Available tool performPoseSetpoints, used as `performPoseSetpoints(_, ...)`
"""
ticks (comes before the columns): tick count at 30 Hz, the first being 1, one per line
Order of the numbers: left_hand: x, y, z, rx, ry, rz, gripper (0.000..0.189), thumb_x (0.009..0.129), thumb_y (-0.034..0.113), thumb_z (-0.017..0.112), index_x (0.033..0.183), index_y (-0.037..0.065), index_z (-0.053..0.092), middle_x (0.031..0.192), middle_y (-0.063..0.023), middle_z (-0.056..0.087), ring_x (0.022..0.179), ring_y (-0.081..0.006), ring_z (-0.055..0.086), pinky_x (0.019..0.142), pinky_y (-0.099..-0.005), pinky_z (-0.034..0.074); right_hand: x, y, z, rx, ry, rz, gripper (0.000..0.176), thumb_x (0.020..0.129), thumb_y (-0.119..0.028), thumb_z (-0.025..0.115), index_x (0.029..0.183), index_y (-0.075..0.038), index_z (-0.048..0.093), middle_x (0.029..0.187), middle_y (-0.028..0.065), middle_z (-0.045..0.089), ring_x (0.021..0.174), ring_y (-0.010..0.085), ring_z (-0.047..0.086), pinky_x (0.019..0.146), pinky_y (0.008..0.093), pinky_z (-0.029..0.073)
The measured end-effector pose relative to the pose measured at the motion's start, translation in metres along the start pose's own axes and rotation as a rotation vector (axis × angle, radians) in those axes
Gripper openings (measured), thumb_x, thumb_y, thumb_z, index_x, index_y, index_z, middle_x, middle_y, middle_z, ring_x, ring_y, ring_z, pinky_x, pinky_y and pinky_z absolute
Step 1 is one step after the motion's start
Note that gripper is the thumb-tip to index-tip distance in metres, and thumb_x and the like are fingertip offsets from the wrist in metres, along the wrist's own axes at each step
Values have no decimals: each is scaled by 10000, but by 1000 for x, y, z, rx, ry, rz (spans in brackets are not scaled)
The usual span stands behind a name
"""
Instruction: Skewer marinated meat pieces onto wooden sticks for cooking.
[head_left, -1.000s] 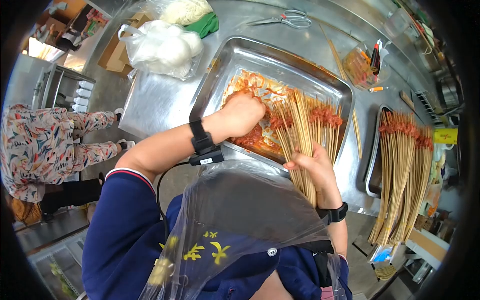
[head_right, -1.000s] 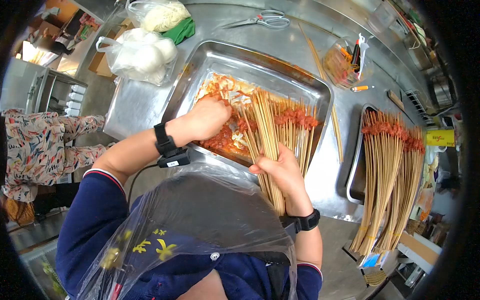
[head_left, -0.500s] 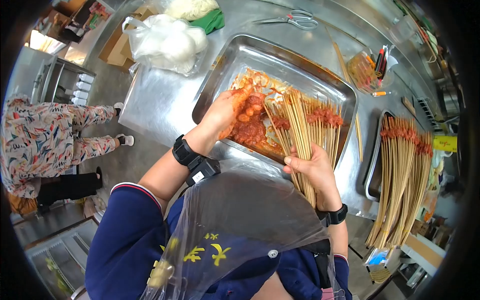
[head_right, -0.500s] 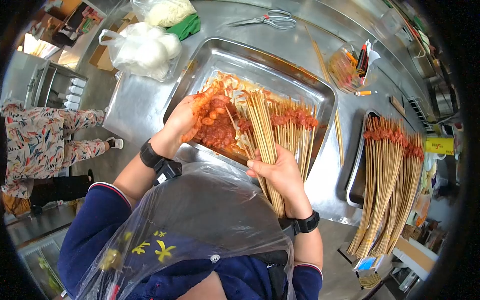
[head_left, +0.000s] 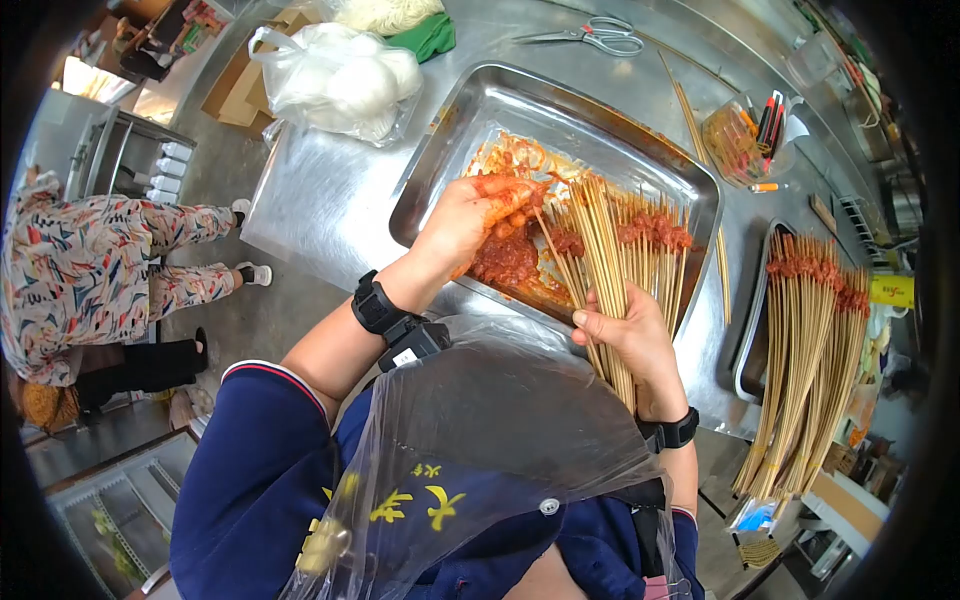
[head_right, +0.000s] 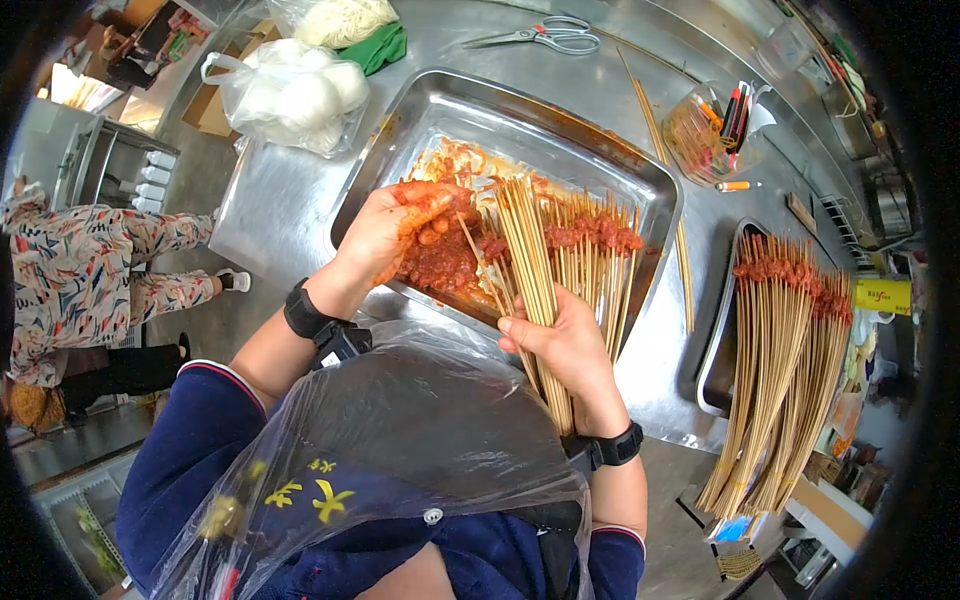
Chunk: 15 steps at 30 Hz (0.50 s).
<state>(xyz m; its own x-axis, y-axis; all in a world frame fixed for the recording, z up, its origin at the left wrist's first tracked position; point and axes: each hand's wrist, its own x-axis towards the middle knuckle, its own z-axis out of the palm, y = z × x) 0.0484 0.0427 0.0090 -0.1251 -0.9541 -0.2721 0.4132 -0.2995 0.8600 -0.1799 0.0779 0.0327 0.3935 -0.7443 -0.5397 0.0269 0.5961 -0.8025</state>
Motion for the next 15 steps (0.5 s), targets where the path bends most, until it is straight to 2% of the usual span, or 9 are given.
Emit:
performPoseSetpoints(3,0,-1,-1,84,-24,-11,238,871,120,549,1025,-58,587,976,-116,633,743,-107,580,639,-202,465,2,3,-2,3,-3,-16,290,750,40,655,995,18,502,840,33,523,688,115,577,610,243,542)
performPoseSetpoints(6,-2,3,5,25,-2,-42,232,866,117,556,1022,-50,592,944,-98,636,692,-89,549,593,-193,440,2,4,-4,-10,-14,-25,287,751,38,654,993,19,501,842,33,524,686,114,578,599,242,535)
performPoseSetpoints(9,-1,-2,0,-157,-52,-176,233,859,119,567,1021,-47,594,927,-89,632,701,-84,549,589,-186,440,0,0,-3,-12,-6,12,284,751,40,651,992,19,502,848,34,523,685,113,577,597,243,533)
performPoseSetpoints(14,-5,-11,8,-214,-77,-323,252,866,149,568,1033,-38,595,880,-55,620,689,-76,552,614,-185,470,2,5,-6,31,-11,-20,274,746,46,650,979,19,508,845,32,519,698,117,583,605,240,540)
performPoseSetpoints(15,-6,-11,10,-183,-80,-326,252,859,157,581,1025,-31,604,867,-51,624,669,-72,535,590,-182,445,1,5,-6,30,-3,-24,268,746,47,649,973,19,508,835,33,523,689,117,584,602,239,539)
